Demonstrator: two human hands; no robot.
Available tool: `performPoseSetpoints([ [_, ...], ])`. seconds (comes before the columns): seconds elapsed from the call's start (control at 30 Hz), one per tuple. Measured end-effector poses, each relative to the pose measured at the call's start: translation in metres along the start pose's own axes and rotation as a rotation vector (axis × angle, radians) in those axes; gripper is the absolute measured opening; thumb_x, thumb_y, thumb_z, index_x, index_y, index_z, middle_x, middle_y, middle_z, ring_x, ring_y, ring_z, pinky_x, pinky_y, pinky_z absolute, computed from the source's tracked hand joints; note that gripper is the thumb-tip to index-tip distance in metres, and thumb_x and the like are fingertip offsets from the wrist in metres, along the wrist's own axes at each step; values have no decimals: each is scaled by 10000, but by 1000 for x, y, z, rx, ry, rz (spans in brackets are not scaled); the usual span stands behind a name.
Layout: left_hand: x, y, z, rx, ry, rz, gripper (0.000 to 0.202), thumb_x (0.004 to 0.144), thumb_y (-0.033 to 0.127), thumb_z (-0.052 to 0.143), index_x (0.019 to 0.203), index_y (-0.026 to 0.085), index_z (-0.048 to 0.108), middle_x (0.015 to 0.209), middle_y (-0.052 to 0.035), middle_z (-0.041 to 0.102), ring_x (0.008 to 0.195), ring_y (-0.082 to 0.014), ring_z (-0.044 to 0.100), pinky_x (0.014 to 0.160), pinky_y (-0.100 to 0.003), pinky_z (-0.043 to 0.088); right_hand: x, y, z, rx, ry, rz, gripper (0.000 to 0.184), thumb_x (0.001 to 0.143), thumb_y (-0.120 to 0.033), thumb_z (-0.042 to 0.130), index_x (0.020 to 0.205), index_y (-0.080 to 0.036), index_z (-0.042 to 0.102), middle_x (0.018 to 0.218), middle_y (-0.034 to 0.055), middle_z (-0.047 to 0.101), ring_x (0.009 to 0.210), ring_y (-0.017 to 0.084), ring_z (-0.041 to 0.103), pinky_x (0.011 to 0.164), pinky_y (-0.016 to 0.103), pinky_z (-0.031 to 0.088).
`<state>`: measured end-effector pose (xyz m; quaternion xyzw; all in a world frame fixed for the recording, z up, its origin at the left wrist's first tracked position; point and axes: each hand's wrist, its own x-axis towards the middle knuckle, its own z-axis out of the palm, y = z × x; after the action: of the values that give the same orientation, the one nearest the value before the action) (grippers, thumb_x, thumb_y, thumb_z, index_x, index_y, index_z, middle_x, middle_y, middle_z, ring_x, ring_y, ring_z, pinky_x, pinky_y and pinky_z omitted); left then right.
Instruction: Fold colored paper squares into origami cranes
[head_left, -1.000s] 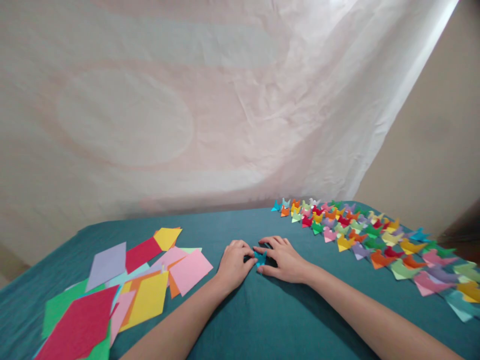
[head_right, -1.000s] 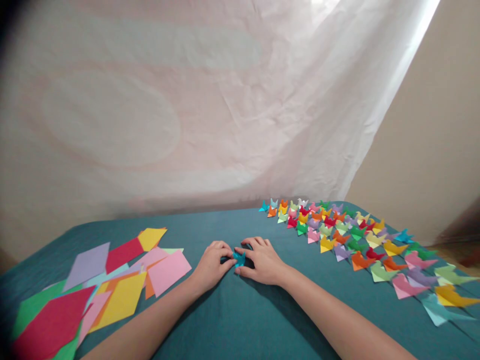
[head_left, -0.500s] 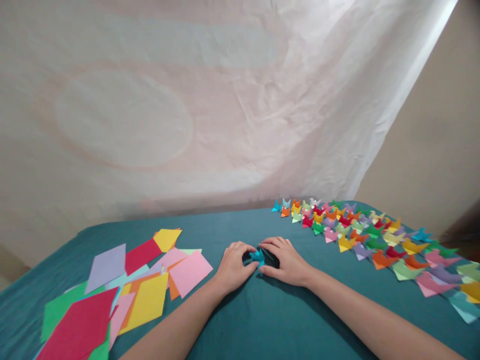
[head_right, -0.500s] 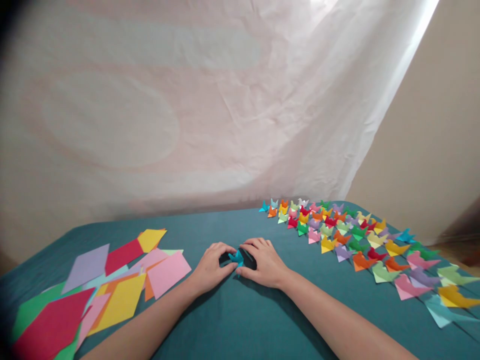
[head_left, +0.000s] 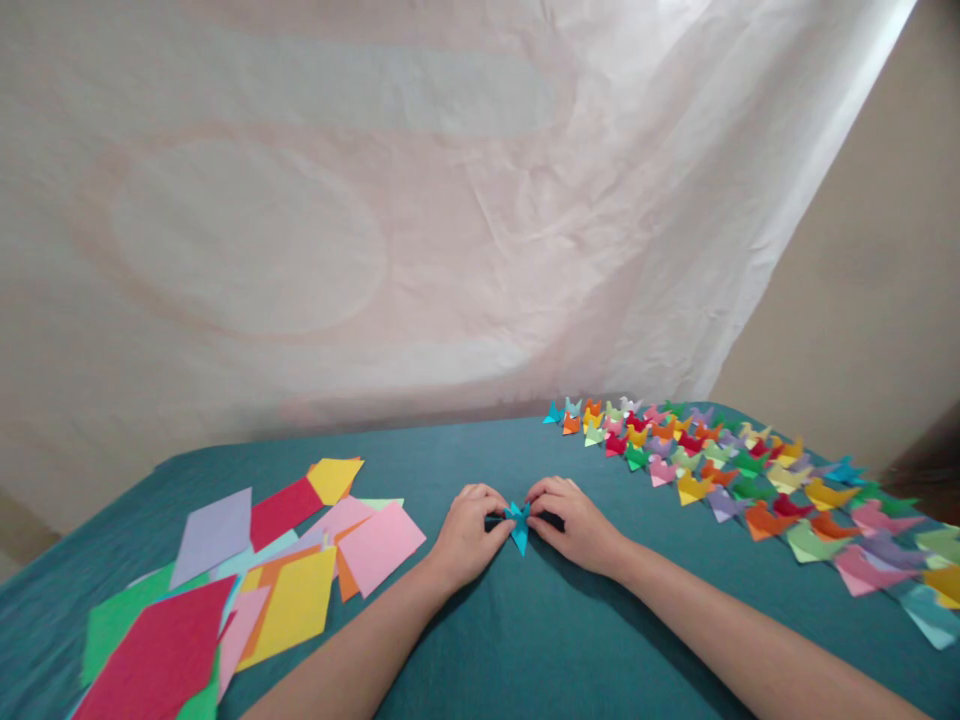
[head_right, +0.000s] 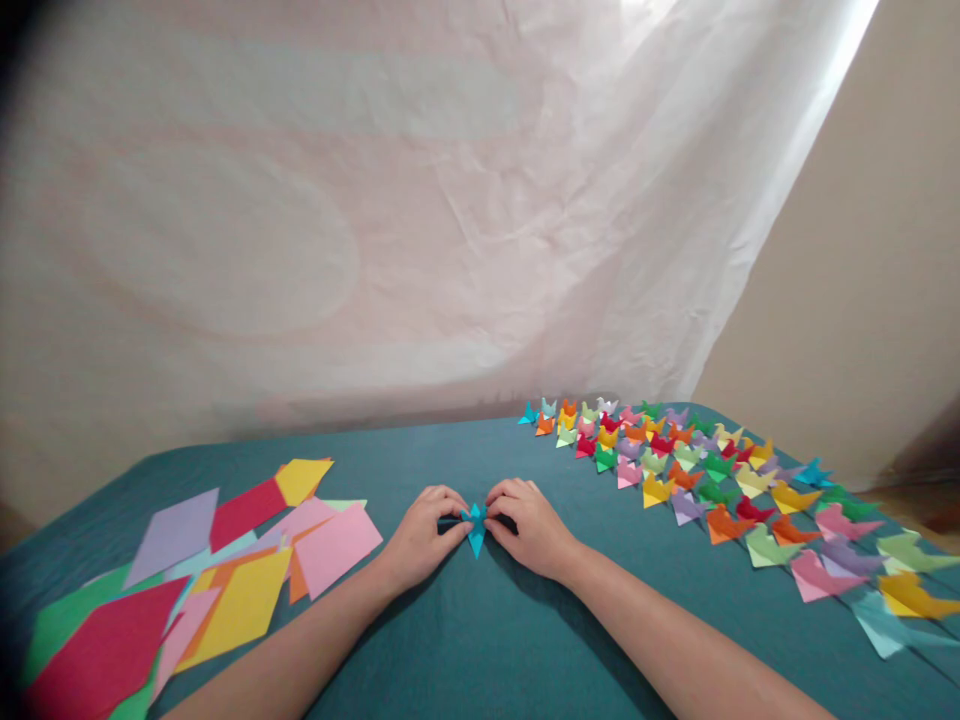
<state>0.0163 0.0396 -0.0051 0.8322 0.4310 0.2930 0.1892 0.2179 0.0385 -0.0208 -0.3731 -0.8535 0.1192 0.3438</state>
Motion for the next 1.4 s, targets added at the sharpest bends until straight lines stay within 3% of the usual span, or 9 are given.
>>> performPoseSetpoints([
  [0.3, 3, -3, -1, -174, 163, -38, 71, 807, 219, 579, 769, 195, 634, 899, -28, 619, 919, -180, 556, 859, -308, 410, 1, -5, 1, 105, 73, 120, 118, 806, -137, 542, 872, -208, 610, 862, 32, 632, 840, 186, 567, 792, 337, 420],
  [0.67, 1, 4, -3, -214, 56, -59, 97, 802, 221, 584, 769, 207, 673, 888, -25, 625, 914, -187, 560, 851, -311, 410, 2, -15, -1, 360, 50, 191, 134, 826, -295, 597, 872, -197, 677, 868, 40, 634, 814, 169, 586, 760, 286, 453],
  [0.83, 0, 2, -1, -216, 46, -6, 81, 770, 164, 589, 792, 199, 659, 900, -26, 620, 916, -188, 551, 852, -309, 403, 3, -14, -3, 408, 17, 241, 194, 839, -322, 572, 777, -171, 676, 780, 35, 628, 730, 156, 571, 710, 269, 443],
  [1.1, 0, 3, 0, -376, 73, -98, 266, 807, 257, 577, 1062, 182, 556, 1023, -48, 617, 923, -179, 565, 817, -287, 423, 3, -12, -1, 436, 51, 335, 244, 844, -342, 540, 702, -161, 622, 694, 2, 561, 659, 136, 507, 644, 246, 403],
  [1.27, 0, 2, 2, -331, -34, -90, 190, 799, 333, 590, 851, 153, 620, 808, -17, 632, 769, -159, 559, 703, -246, 422, 1, -17, 1, 492, 55, 333, 230, 843, -340, 537, 724, -162, 621, 702, -4, 552, 655, 130, 492, 640, 241, 392],
  [1.4, 1, 2, 2, -346, -19, -83, 230, 820, 344, 558, 714, 143, 591, 683, 12, 570, 677, -130, 507, 637, -222, 389, 1, -20, 2, 503, 72, 334, 233, 846, -335, 531, 704, -164, 601, 672, -16, 525, 625, 120, 462, 608, 236, 374],
])
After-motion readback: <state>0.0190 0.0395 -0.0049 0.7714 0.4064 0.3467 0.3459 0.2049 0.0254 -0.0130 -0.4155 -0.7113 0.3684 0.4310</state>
